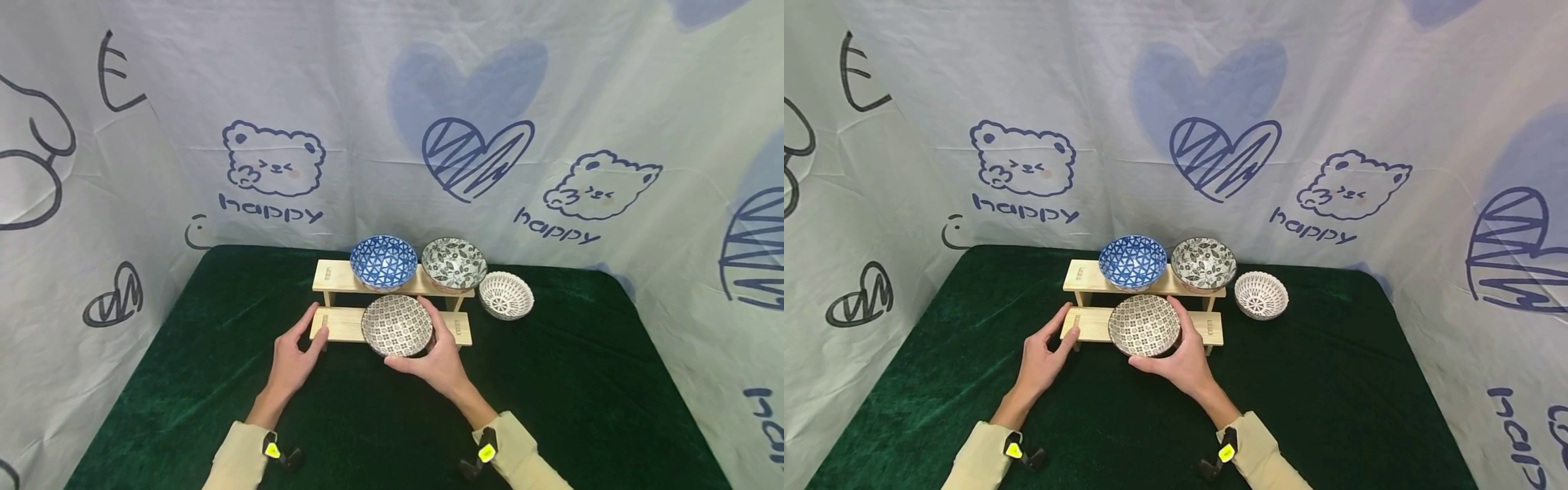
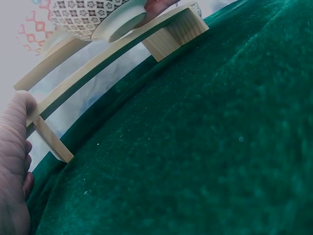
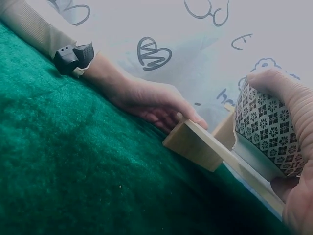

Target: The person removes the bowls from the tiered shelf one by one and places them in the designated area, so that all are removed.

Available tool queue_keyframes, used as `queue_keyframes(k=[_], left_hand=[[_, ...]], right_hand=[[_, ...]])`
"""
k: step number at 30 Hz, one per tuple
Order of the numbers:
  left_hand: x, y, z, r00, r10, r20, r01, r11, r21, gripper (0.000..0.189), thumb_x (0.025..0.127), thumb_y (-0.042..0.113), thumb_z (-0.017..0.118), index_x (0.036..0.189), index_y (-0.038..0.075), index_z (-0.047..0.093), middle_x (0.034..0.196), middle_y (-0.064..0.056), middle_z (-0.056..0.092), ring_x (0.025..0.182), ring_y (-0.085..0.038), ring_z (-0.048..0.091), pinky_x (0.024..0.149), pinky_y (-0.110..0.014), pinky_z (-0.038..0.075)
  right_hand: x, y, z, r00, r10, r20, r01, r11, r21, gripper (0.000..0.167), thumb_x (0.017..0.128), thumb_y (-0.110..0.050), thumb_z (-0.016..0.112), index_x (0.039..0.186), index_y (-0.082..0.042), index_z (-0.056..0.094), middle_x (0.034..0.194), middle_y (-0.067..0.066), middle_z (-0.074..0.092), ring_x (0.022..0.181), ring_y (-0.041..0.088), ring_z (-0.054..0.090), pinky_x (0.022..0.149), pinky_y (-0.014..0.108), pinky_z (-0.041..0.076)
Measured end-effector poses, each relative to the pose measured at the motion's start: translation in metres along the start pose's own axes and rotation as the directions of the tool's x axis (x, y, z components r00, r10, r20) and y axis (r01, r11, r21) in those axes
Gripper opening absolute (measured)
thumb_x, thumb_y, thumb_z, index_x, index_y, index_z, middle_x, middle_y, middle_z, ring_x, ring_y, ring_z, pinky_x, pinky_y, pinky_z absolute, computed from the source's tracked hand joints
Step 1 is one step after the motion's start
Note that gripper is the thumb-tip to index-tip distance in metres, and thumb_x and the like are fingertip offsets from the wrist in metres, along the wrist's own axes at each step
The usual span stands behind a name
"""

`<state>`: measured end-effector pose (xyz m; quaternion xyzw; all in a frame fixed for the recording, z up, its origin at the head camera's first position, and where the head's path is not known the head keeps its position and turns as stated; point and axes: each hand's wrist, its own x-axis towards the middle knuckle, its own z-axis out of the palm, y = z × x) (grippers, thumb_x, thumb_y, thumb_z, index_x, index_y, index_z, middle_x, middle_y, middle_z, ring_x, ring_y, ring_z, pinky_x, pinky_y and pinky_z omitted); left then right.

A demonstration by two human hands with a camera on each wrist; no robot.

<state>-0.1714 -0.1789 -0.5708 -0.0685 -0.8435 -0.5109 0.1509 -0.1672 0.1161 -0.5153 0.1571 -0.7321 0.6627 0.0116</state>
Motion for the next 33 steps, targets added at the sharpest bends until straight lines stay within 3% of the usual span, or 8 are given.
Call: queue_keyframes(k=[7,18,33], left_hand=[[0.0,0.001,0.0,1.0,-0.005,0.001,0.005,1.0,0.0,0.059,0.105,0.033,0.065,0.156,0.009,0.049,0.159,-0.004,0.049,0.146,-0.024,0.048,0.121,-0.05,0.038],[0.0,0.001,0.0,1.0,-0.006,0.003,0.006,1.0,-0.005,0.059,0.105,0.032,0.066,0.156,0.009,0.049,0.159,-0.005,0.049,0.146,-0.024,0.048,0.121,-0.05,0.037],[0.0,0.002,-0.001,1.0,-0.001,0.002,0.001,1.0,-0.003,0.058,0.105,0.031,0.066,0.156,0.008,0.049,0.159,-0.005,0.049,0.146,-0.024,0.048,0.121,-0.049,0.037]], right_hand=[[-0.005,-0.003,-0.014,0.999,-0.019,-0.032,0.019,1.0,0.015,0.114,0.069,-0.008,0.097,0.162,-0.011,0.03,0.159,0.014,0.042,0.142,0.035,0.046,0.114,0.023,0.043],[-0.019,-0.005,-0.034,0.998,-0.005,-0.063,0.003,1.0,-0.029,0.112,0.073,-0.003,0.094,0.163,-0.008,0.027,0.162,0.014,0.037,0.145,0.036,0.044,0.114,0.026,0.042],[-0.031,-0.004,-0.061,0.994,-0.014,-0.111,0.006,0.998,-0.07,0.114,0.071,0.002,0.094,0.162,-0.004,0.026,0.164,0.015,0.032,0.147,0.037,0.041,0.112,0.018,0.04]])
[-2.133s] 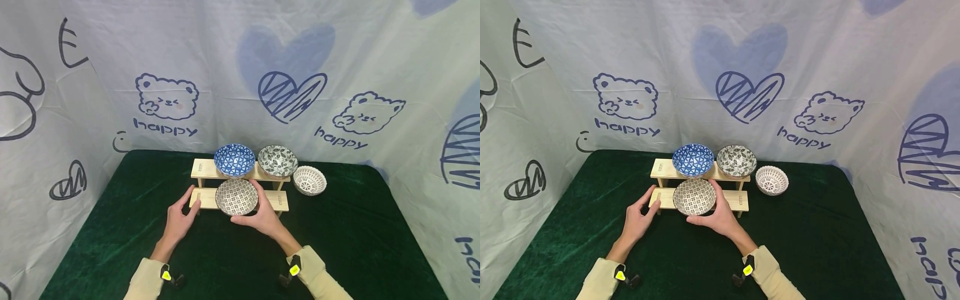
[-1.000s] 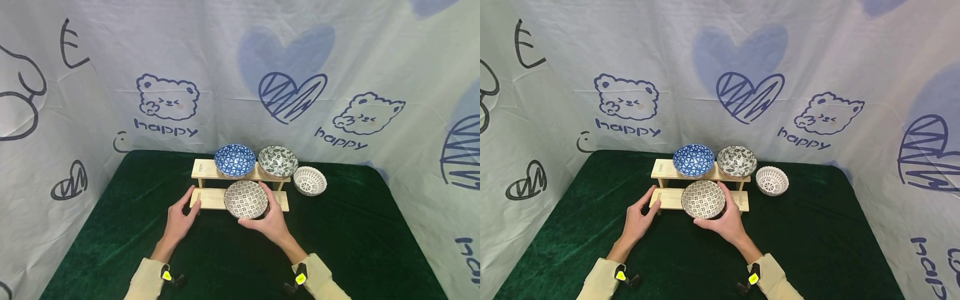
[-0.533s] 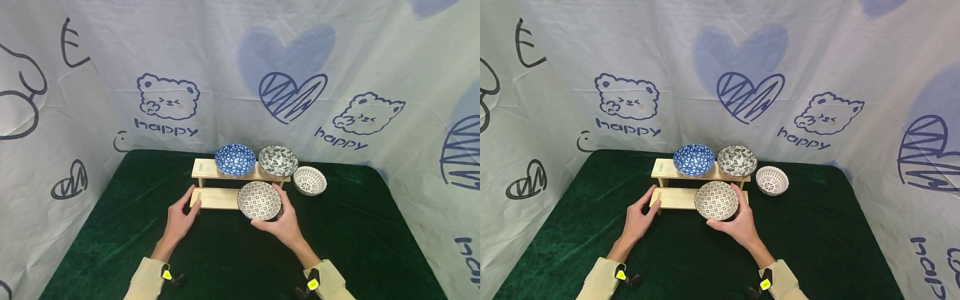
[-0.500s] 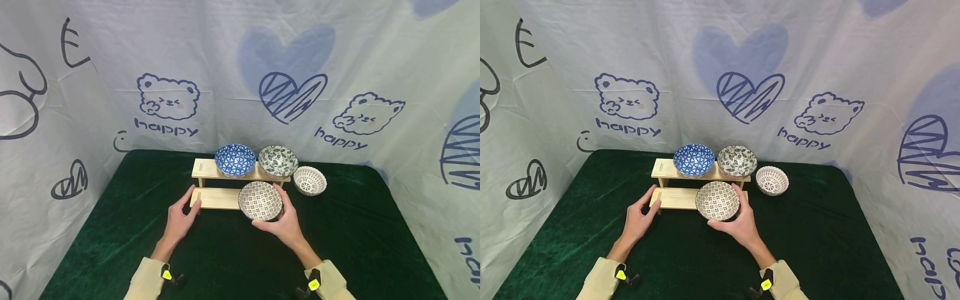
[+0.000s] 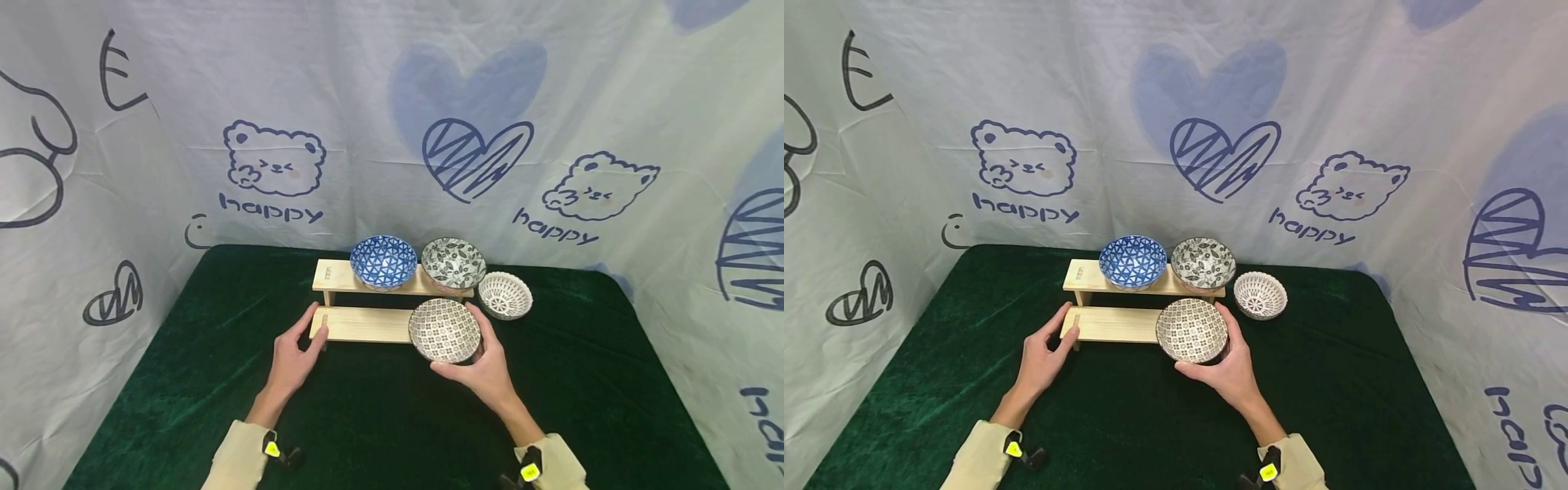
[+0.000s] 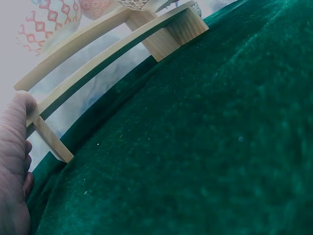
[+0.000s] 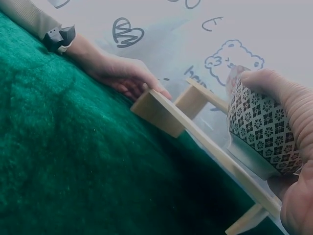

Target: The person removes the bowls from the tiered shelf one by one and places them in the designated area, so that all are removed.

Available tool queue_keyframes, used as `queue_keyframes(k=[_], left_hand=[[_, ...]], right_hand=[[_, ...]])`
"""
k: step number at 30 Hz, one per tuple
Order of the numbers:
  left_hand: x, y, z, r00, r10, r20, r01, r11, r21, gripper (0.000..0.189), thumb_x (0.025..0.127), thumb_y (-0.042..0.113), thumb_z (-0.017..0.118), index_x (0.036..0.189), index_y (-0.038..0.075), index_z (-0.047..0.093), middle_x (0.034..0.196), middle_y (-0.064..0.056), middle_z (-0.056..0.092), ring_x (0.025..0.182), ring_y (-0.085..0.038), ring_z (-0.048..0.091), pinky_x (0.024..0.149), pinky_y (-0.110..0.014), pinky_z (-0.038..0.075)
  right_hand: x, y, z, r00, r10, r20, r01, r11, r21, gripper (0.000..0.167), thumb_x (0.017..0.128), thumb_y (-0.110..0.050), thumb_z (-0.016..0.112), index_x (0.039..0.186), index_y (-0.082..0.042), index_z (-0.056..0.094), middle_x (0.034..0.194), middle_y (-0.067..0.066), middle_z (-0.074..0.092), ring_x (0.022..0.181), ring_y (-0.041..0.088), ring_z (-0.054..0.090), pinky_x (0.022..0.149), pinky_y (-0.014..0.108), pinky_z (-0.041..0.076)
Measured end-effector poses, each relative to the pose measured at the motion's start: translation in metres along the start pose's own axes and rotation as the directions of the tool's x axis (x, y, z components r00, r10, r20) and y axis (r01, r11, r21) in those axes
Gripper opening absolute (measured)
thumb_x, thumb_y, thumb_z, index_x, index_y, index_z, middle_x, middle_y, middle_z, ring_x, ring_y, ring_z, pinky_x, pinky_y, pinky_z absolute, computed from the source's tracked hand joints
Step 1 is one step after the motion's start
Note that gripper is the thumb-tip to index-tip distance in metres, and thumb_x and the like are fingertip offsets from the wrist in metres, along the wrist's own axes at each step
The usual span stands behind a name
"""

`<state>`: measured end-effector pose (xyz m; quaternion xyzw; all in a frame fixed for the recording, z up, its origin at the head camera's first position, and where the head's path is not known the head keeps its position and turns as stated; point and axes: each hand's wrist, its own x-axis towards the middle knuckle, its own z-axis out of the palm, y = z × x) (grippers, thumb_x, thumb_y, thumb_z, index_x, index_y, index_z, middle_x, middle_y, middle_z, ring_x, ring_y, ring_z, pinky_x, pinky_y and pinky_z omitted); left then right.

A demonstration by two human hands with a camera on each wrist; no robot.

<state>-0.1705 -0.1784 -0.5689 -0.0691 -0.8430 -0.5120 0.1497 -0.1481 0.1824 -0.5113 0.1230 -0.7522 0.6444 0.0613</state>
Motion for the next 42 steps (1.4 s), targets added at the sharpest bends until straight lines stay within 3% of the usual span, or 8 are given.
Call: queue_keyframes(k=[10,23,35,42], left_hand=[[0.0,-0.001,0.0,1.0,0.003,-0.004,-0.003,1.0,-0.001,0.058,0.105,0.031,0.066,0.156,0.008,0.05,0.159,-0.004,0.05,0.146,-0.023,0.048,0.121,-0.048,0.037],[0.0,0.0,0.0,1.0,0.004,-0.003,-0.004,1.0,-0.008,0.058,0.105,0.031,0.065,0.156,0.008,0.049,0.159,-0.004,0.05,0.147,-0.023,0.047,0.121,-0.048,0.036],[0.0,0.0,0.0,1.0,0.0,-0.002,0.0,1.0,-0.007,0.058,0.105,0.032,0.065,0.156,0.008,0.049,0.159,-0.005,0.049,0.147,-0.023,0.047,0.121,-0.048,0.037],[0.001,-0.001,0.0,1.0,0.007,-0.003,-0.007,1.0,-0.006,0.058,0.105,0.031,0.065,0.156,0.008,0.049,0.159,-0.006,0.05,0.146,-0.023,0.048,0.121,-0.048,0.037]], right_hand=[[-0.005,0.001,-0.014,0.996,-0.006,-0.084,0.006,1.0,-0.005,0.113,0.07,0.007,0.093,0.162,-0.003,0.027,0.164,0.018,0.033,0.147,0.033,0.039,0.113,0.013,0.037],[-0.005,-0.001,-0.035,0.99,-0.035,-0.139,0.031,0.999,-0.031,0.111,0.071,0.012,0.09,0.162,-0.003,0.027,0.161,0.015,0.037,0.142,0.028,0.042,0.111,0.014,0.042],[-0.004,-0.006,-0.051,0.979,0.005,-0.203,-0.014,0.999,-0.042,0.112,0.072,0.014,0.088,0.163,-0.008,0.027,0.161,0.014,0.037,0.139,0.023,0.045,0.107,0.013,0.044],[0.0,-0.01,-0.063,0.968,-0.014,-0.249,0.001,0.999,-0.053,0.11,0.073,0.015,0.087,0.163,-0.01,0.029,0.163,0.012,0.036,0.142,0.025,0.044,0.109,0.014,0.043]])
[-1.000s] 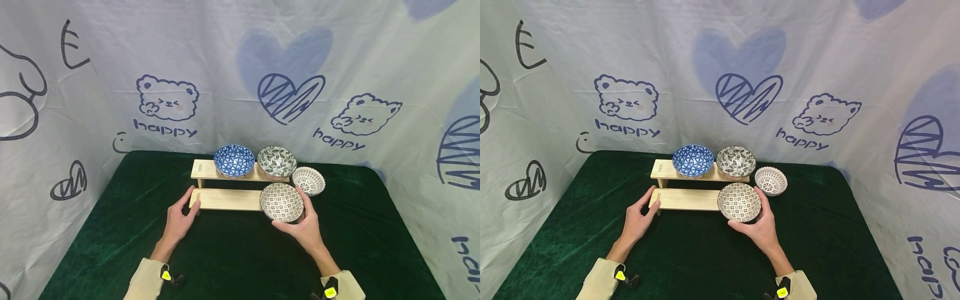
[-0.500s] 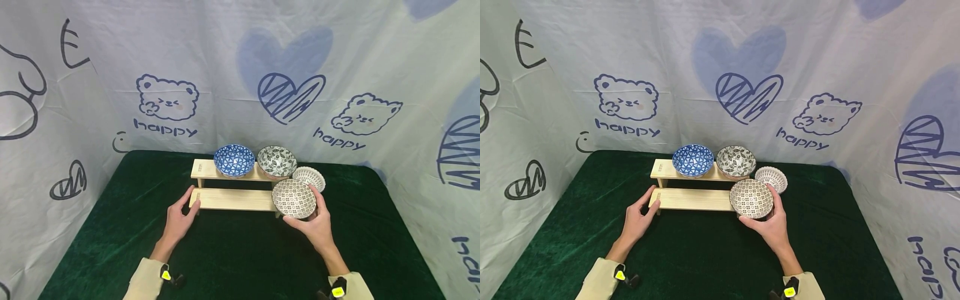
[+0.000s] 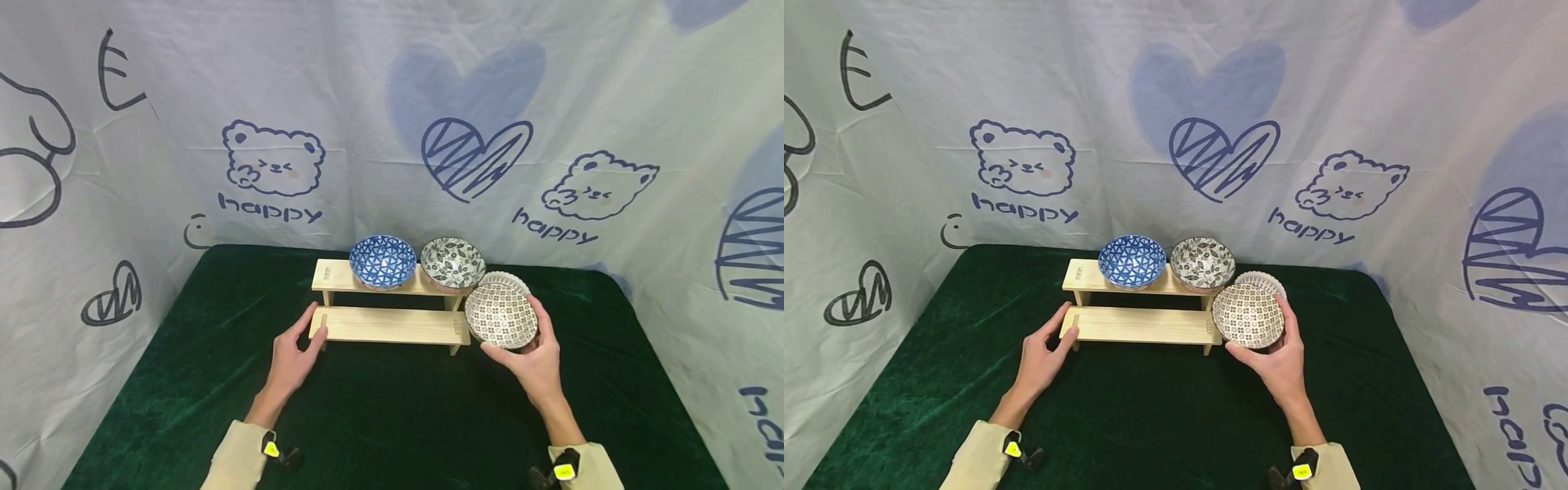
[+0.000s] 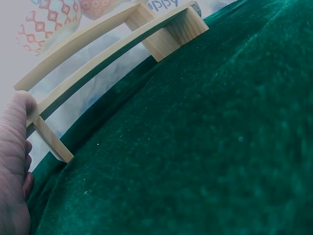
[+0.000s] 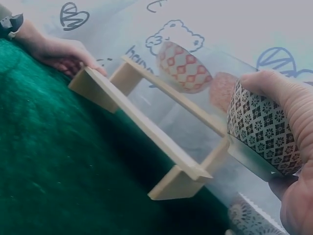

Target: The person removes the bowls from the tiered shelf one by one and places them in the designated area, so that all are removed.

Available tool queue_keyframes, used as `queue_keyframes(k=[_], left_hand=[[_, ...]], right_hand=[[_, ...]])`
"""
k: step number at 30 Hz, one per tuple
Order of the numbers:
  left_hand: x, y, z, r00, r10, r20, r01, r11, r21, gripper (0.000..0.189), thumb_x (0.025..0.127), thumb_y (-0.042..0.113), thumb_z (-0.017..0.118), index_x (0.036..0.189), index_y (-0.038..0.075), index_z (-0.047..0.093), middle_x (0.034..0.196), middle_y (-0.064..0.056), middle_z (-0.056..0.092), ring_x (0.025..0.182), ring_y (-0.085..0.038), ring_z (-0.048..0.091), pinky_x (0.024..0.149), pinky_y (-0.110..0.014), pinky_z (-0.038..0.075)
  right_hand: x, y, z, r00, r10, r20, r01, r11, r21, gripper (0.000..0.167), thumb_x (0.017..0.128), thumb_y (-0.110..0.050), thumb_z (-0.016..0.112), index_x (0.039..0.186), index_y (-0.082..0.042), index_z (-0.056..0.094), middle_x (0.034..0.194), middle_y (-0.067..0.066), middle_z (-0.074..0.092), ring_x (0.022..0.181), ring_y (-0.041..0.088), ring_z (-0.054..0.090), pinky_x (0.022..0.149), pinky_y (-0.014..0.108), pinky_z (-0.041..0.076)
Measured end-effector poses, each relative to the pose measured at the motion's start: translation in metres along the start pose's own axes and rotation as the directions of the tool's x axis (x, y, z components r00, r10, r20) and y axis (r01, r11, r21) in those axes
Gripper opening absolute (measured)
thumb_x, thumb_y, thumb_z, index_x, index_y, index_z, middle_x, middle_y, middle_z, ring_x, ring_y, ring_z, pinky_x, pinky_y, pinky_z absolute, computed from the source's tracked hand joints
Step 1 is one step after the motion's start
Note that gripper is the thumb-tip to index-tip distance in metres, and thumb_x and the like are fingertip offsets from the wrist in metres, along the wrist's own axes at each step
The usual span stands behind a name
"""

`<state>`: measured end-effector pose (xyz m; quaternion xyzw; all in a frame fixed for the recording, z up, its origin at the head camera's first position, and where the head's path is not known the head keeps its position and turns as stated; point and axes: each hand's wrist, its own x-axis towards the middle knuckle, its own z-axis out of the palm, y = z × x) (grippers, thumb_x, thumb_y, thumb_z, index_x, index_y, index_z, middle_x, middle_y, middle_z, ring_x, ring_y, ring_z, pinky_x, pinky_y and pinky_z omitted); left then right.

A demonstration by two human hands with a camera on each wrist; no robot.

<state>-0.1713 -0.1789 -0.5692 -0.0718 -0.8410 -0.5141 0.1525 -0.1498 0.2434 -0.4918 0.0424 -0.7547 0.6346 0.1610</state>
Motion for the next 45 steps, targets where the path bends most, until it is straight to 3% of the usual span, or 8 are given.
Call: queue_keyframes(k=[9,20,30,37,45], left_hand=[[0.001,-0.001,0.0,1.0,-0.005,0.003,0.005,1.0,-0.003,0.058,0.105,0.032,0.065,0.156,0.009,0.049,0.159,-0.006,0.05,0.147,-0.025,0.047,0.121,-0.05,0.036],[0.0,-0.002,0.001,1.0,-0.009,0.002,0.009,1.0,0.005,0.059,0.105,0.033,0.065,0.156,0.009,0.049,0.159,-0.004,0.049,0.147,-0.024,0.047,0.122,-0.05,0.036],[-0.001,0.0,0.001,1.0,-0.01,0.003,0.01,1.0,0.002,0.059,0.105,0.033,0.065,0.156,0.009,0.049,0.159,-0.004,0.049,0.147,-0.024,0.047,0.121,-0.051,0.037],[-0.002,0.002,0.0,1.0,-0.015,0.004,0.015,1.0,0.006,0.058,0.105,0.032,0.065,0.156,0.008,0.049,0.159,-0.004,0.05,0.146,-0.024,0.048,0.121,-0.05,0.037],[-0.001,0.002,0.0,1.0,-0.021,0.002,0.021,1.0,0.009,0.058,0.105,0.032,0.066,0.156,0.01,0.049,0.159,-0.003,0.05,0.146,-0.023,0.048,0.12,-0.048,0.037]], right_hand=[[0.015,-0.009,-0.016,0.998,-0.024,-0.061,0.024,1.0,-0.008,0.108,0.074,0.017,0.084,0.163,-0.013,0.03,0.162,0.01,0.037,0.143,0.032,0.043,0.107,0.013,0.045],[0.037,-0.015,-0.029,0.99,-0.041,-0.131,0.038,0.999,-0.027,0.106,0.075,0.014,0.085,0.162,-0.015,0.032,0.161,0.01,0.038,0.14,0.028,0.044,0.108,0.014,0.044],[0.053,-0.003,-0.036,0.98,0.007,-0.197,0.002,0.999,0.045,0.108,0.074,0.013,0.087,0.162,-0.014,0.03,0.162,0.011,0.037,0.144,0.029,0.041,0.113,0.022,0.043],[0.06,0.011,-0.046,0.966,0.053,-0.255,-0.059,0.998,-0.015,0.108,0.075,0.006,0.09,0.162,-0.02,0.031,0.163,0.007,0.037,0.145,0.026,0.04,0.121,0.038,0.039],[0.065,0.027,-0.058,0.941,0.1,-0.324,-0.11,0.994,-0.013,0.106,0.076,-0.001,0.091,0.162,-0.024,0.032,0.163,0.005,0.037,0.145,0.024,0.039,0.123,0.04,0.036]])
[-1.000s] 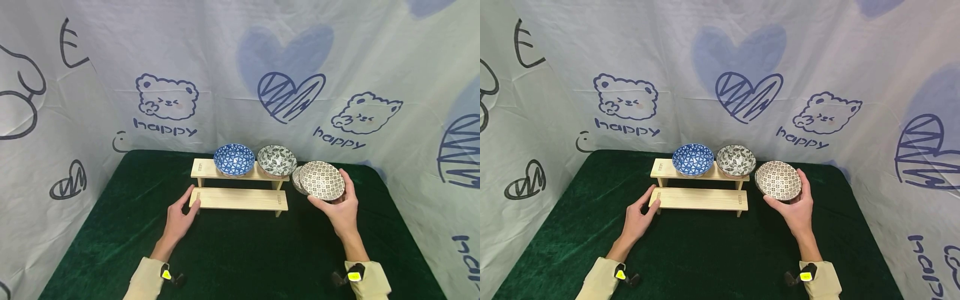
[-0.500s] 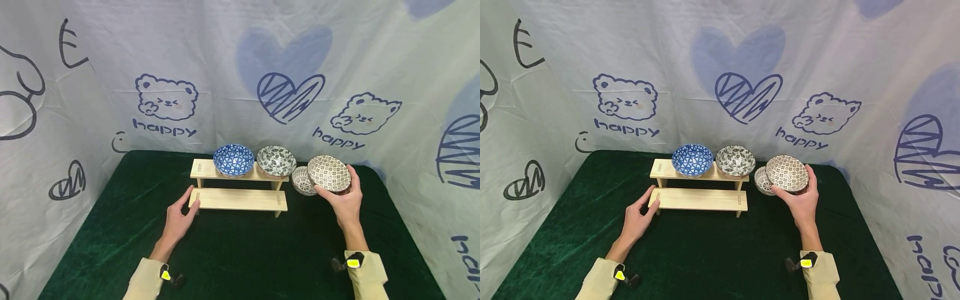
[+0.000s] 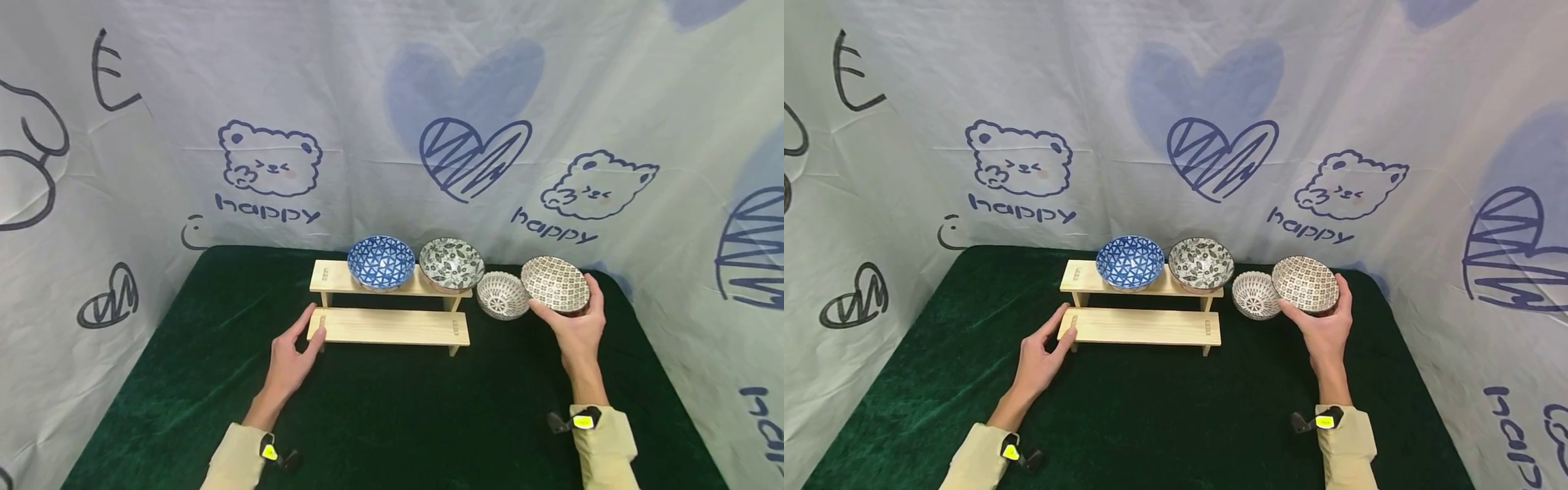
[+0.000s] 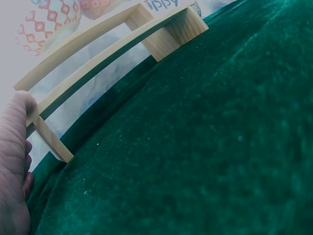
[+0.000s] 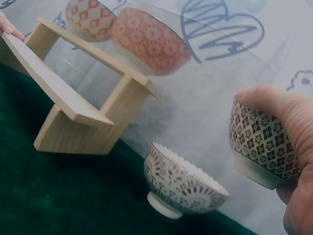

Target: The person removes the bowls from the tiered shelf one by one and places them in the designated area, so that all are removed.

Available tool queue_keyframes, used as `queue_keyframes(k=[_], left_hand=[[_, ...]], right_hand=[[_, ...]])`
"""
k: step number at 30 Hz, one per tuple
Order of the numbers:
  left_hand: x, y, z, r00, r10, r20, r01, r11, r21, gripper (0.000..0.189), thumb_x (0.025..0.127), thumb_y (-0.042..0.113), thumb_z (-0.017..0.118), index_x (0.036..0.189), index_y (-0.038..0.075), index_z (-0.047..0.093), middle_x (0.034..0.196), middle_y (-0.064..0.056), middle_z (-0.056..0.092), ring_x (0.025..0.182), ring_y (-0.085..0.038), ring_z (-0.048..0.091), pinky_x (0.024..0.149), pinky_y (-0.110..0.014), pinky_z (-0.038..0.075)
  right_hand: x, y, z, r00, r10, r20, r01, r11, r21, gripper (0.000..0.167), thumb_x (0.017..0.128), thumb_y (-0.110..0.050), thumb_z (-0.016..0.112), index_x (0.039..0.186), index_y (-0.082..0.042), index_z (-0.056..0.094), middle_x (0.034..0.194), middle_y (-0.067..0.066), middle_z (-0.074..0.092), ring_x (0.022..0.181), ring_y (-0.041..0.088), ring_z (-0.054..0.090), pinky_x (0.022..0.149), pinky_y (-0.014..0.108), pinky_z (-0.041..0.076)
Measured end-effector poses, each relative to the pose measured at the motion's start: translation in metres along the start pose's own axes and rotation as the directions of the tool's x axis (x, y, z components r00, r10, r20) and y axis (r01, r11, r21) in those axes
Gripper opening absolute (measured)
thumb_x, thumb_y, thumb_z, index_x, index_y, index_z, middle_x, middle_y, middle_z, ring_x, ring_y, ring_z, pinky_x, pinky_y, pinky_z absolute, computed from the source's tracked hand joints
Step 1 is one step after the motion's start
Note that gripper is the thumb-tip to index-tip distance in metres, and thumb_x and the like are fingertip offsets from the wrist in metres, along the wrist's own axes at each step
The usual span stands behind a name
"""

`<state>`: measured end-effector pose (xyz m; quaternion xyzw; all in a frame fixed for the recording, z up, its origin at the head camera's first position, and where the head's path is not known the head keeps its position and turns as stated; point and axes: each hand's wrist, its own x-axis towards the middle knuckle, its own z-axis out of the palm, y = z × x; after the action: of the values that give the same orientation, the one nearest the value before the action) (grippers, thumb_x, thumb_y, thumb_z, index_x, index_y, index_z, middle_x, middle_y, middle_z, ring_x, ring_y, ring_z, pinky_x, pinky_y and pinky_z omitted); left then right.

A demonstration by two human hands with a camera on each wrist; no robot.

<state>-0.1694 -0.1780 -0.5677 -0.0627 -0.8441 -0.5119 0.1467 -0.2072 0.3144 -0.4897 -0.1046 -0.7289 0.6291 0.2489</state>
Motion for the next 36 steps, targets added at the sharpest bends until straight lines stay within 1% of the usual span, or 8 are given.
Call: queue_keyframes(k=[4,10,14,17,22,25,29,36], left_hand=[[0.0,0.0,0.0,1.0,0.001,0.001,-0.001,1.0,0.0,0.058,0.105,0.032,0.066,0.156,0.009,0.049,0.159,-0.004,0.05,0.146,-0.025,0.048,0.121,-0.051,0.037],[-0.001,-0.001,0.0,1.0,-0.005,0.004,0.005,1.0,-0.006,0.059,0.105,0.033,0.065,0.156,0.01,0.049,0.16,-0.003,0.049,0.147,-0.025,0.047,0.121,-0.053,0.036],[-0.001,-0.002,0.0,1.0,-0.004,0.002,0.004,1.0,-0.008,0.059,0.105,0.033,0.065,0.156,0.01,0.049,0.16,-0.003,0.049,0.147,-0.024,0.047,0.122,-0.052,0.036],[0.0,-0.002,0.0,1.0,-0.004,0.005,0.004,1.0,-0.004,0.059,0.105,0.033,0.065,0.156,0.009,0.049,0.16,-0.004,0.049,0.147,-0.025,0.047,0.121,-0.052,0.036],[0.0,-0.002,0.0,1.0,-0.005,0.007,0.005,1.0,0.001,0.059,0.105,0.033,0.065,0.156,0.009,0.049,0.16,-0.005,0.049,0.147,-0.027,0.047,0.121,-0.053,0.037],[-0.001,-0.002,0.0,1.0,-0.005,0.003,0.005,1.0,0.0,0.059,0.105,0.033,0.065,0.156,0.009,0.049,0.159,-0.005,0.049,0.146,-0.026,0.048,0.121,-0.052,0.037],[-0.001,-0.001,0.0,1.0,-0.001,-0.004,0.001,1.0,0.002,0.058,0.105,0.032,0.066,0.156,0.009,0.049,0.159,-0.004,0.049,0.146,-0.025,0.048,0.121,-0.051,0.037],[0.0,0.0,0.0,1.0,-0.003,-0.001,0.003,1.0,0.001,0.058,0.105,0.032,0.066,0.156,0.009,0.049,0.159,-0.004,0.049,0.146,-0.025,0.048,0.121,-0.052,0.037]], right_hand=[[0.004,0.01,-0.005,0.999,0.017,-0.043,-0.019,0.999,-0.037,0.104,0.077,-0.007,0.092,0.161,-0.026,0.034,0.162,0.003,0.038,0.144,0.021,0.039,0.123,0.038,0.036],[0.01,0.025,-0.009,0.995,0.043,-0.086,-0.046,0.998,-0.035,0.106,0.074,-0.006,0.094,0.16,-0.024,0.035,0.162,0.004,0.039,0.142,0.018,0.039,0.123,0.035,0.034],[0.012,0.036,-0.012,0.991,0.069,-0.112,-0.077,0.995,-0.068,0.109,0.074,-0.011,0.095,0.162,-0.024,0.033,0.165,0.005,0.035,0.147,0.019,0.035,0.126,0.034,0.027],[0.012,0.046,-0.016,0.984,0.106,-0.141,-0.121,0.987,-0.105,0.111,0.075,-0.017,0.096,0.163,-0.026,0.03,0.168,0.004,0.031,0.151,0.02,0.031,0.128,0.035,0.021],[0.013,0.06,-0.02,0.974,0.141,-0.176,-0.166,0.977,-0.135,0.112,0.075,-0.021,0.096,0.164,-0.027,0.028,0.169,0.004,0.029,0.152,0.02,0.029,0.128,0.034,0.019],[0.014,0.067,-0.02,0.974,0.141,-0.178,-0.163,0.979,-0.118,0.112,0.074,-0.017,0.096,0.164,-0.025,0.029,0.168,0.005,0.029,0.151,0.02,0.03,0.127,0.033,0.021],[0.015,0.072,-0.019,0.974,0.151,-0.166,-0.169,0.98,-0.101,0.114,0.074,-0.016,0.096,0.164,-0.023,0.028,0.168,0.004,0.028,0.152,0.02,0.028,0.127,0.033,0.02],[0.015,0.069,-0.022,0.967,0.199,-0.161,-0.221,0.965,-0.138,0.116,0.074,-0.022,0.097,0.166,-0.019,0.025,0.17,0.004,0.027,0.154,0.02,0.027,0.129,0.035,0.018]])
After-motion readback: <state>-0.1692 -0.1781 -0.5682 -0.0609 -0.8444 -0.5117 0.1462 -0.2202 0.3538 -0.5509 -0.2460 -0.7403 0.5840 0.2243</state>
